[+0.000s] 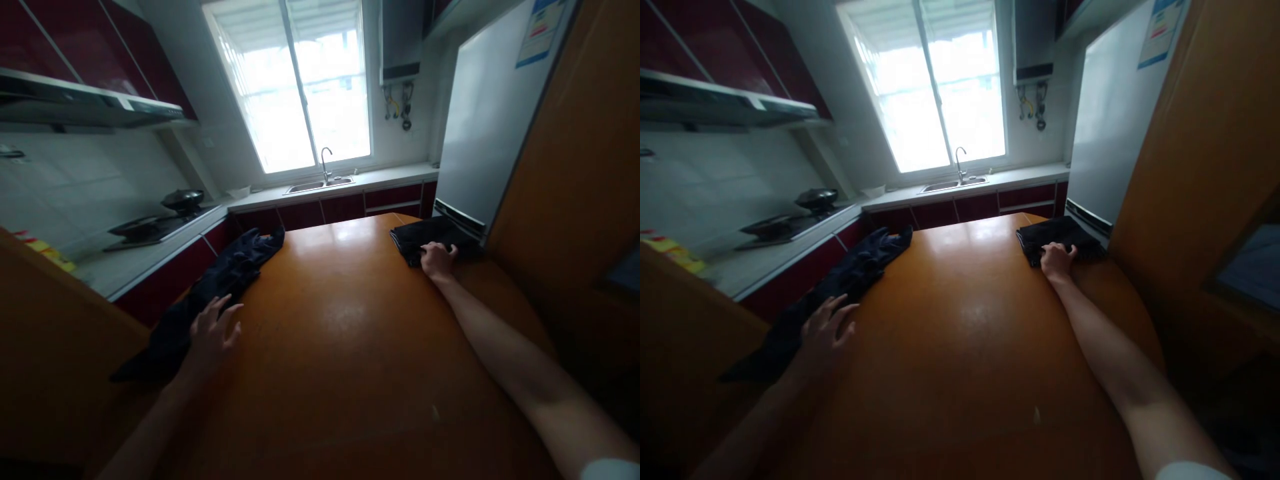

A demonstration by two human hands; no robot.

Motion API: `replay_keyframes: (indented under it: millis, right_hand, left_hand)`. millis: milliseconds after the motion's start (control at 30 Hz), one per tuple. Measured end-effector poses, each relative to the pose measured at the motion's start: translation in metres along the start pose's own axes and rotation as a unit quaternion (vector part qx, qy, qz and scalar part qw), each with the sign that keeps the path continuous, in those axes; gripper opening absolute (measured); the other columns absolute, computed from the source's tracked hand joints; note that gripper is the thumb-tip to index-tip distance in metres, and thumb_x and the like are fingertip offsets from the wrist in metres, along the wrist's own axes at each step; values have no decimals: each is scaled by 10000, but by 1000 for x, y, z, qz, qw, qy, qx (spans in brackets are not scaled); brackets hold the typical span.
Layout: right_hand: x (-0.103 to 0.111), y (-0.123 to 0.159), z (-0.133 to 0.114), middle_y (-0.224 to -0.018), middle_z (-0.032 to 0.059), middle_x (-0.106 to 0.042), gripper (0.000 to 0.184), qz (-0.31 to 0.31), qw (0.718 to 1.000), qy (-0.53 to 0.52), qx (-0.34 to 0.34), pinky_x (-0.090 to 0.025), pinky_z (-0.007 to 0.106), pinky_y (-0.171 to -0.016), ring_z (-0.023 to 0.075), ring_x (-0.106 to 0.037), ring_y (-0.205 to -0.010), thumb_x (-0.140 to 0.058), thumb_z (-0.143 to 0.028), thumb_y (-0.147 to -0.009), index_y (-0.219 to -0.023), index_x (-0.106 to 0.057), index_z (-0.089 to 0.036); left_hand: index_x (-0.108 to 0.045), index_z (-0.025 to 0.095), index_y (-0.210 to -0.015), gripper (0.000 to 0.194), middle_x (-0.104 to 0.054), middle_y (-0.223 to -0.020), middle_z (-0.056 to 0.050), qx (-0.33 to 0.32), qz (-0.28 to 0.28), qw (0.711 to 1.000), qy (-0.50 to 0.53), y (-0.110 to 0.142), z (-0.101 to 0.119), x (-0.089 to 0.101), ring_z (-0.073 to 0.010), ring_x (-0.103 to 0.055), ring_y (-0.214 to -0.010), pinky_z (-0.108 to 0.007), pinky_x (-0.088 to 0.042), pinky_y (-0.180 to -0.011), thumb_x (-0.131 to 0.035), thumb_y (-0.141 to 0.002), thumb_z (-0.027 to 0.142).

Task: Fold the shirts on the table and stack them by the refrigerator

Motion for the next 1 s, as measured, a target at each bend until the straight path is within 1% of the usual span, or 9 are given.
replay_keyframes:
  millis: [133,267,333,467,633,733,833,900,1000]
  right_hand:
    - [17,4,-17,-1007,143,-721,303,-7,999,-18,30,-262,504,-1028,280,-599,-969,-438,-251,-915,-949,-724,-155]
    - [32,34,-72,-971,140,-722,272,-67,981,-145,106,-412,362,-823,269,-631,-891,-487,-320,-918,-878,-715,-177]
    - [37,64,-113,-921,110,-724,257,-111,951,-244,154,-430,342,-793,257,-635,-853,-518,-360,-921,-852,-706,-200]
    - [49,134,-185,-752,23,-668,299,-258,834,-458,169,-440,287,-655,191,-579,-697,-531,-435,-948,-824,-680,-206]
    - [67,171,-214,-924,46,-682,300,-322,766,-481,280,-483,325,-772,209,-606,-835,-560,-460,-952,-1047,-683,-203]
    - [70,167,-208,-1259,130,-637,571,-281,773,-384,420,-390,464,-1043,309,-545,-1181,-711,-497,-842,-1331,-595,-225]
    - [63,154,-195,-1518,155,-455,803,-254,817,-274,440,-185,558,-1169,349,-344,-1416,-762,-399,-792,-1505,-430,-239]
    - [53,142,-185,-1563,148,-407,755,-253,848,-222,409,-99,605,-1174,343,-289,-1460,-694,-240,-807,-1511,-421,-238]
    - [39,124,-173,-1405,117,-596,577,-269,861,-223,369,-132,613,-1162,305,-451,-1368,-582,-94,-799,-1358,-592,-238]
  left_hand:
    - [-638,234,-1123,283,-611,-1312,-92,-80,15,989,127,-24,53,-8,-278,-521,-1292,-493,-372,-1114,-464,-913,307]
    - [-657,228,-1079,242,-676,-1185,-83,-85,-20,964,252,-38,108,-37,-252,-608,-1161,-452,-448,-1055,-483,-930,306]
    - [-624,227,-1218,315,-660,-1237,-106,-92,-54,950,294,-36,133,-49,-264,-602,-1181,-461,-455,-1055,-531,-940,343]
    - [-378,257,-1524,777,-420,-1532,-144,-176,-96,925,324,-21,156,-51,-320,-402,-1399,-509,-356,-1146,-727,-839,372]
    - [-695,275,-1219,351,-604,-1281,-97,-176,-101,897,392,-12,146,-37,-269,-568,-1181,-431,-447,-1037,-553,-908,199]
    - [-729,200,-1100,278,-673,-1103,-106,-124,-93,865,477,-17,141,-35,-252,-625,-1028,-387,-481,-936,-542,-908,274]
    - [-709,168,-1009,294,-700,-937,-72,-39,-100,835,539,-23,141,-38,-235,-640,-889,-339,-492,-823,-587,-861,391]
    - [-693,173,-925,284,-700,-869,-48,25,-95,814,572,-26,142,-41,-229,-636,-847,-325,-489,-789,-595,-832,424]
    - [-662,186,-794,265,-698,-833,-51,119,-71,779,612,-30,136,-46,-259,-635,-874,-356,-501,-799,-602,-778,443]
Point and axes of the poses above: each hand's wrist, its own y-axis away from the middle knuckle, its own x-axis out of the back of the hand, z = x × y, the point moved 1 cm from there along -y, towards the middle knuckle
